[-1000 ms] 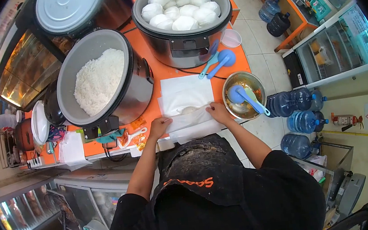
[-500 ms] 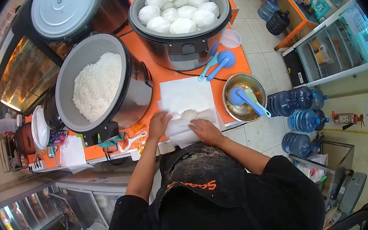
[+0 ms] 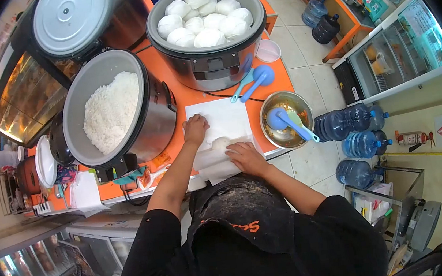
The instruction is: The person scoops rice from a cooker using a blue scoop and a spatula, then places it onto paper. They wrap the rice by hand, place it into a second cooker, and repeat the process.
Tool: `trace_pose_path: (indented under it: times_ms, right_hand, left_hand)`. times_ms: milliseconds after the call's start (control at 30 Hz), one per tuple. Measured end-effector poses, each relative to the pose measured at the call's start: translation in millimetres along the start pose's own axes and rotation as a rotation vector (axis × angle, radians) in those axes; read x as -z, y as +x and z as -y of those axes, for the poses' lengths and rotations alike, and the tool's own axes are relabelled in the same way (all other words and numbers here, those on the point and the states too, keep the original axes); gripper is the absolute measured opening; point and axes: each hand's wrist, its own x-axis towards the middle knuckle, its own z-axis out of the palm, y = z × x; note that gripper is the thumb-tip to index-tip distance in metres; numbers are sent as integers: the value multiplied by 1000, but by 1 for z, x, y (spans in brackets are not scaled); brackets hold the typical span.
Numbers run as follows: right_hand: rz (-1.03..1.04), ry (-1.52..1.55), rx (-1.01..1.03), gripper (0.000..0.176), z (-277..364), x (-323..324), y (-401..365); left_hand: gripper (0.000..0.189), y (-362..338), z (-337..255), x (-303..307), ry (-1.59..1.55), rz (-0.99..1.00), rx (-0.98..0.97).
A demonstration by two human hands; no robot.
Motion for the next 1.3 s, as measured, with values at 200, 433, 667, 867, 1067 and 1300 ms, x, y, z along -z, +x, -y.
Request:
trace_pose_path:
  times_ms: [200,433,667,867,1067,1300]
  right_hand:
    - [24,3,15,30,-1,9,3]
    - [-168,7,-95,19,-9,18,12]
    - [-76,255,-265,27,-69,22,67]
    - [14,67,-51,38,-100,14,122]
    - [365,15,-109,30,-128,16,136]
    - [238,-59,-8,12,-111,30,106]
  left_hand:
    - [24,-7,-4,-1,-38,-178,-7]
    - [19,-15,-7,5,-66,-105,-77]
    - [18,-4,5,25,-462,57,-82]
    - [33,4,12,30,-719,130,-85]
    - [36,-13,24,49,-292,145,-26]
    - [30,-44,24,70,-250,-31,-207]
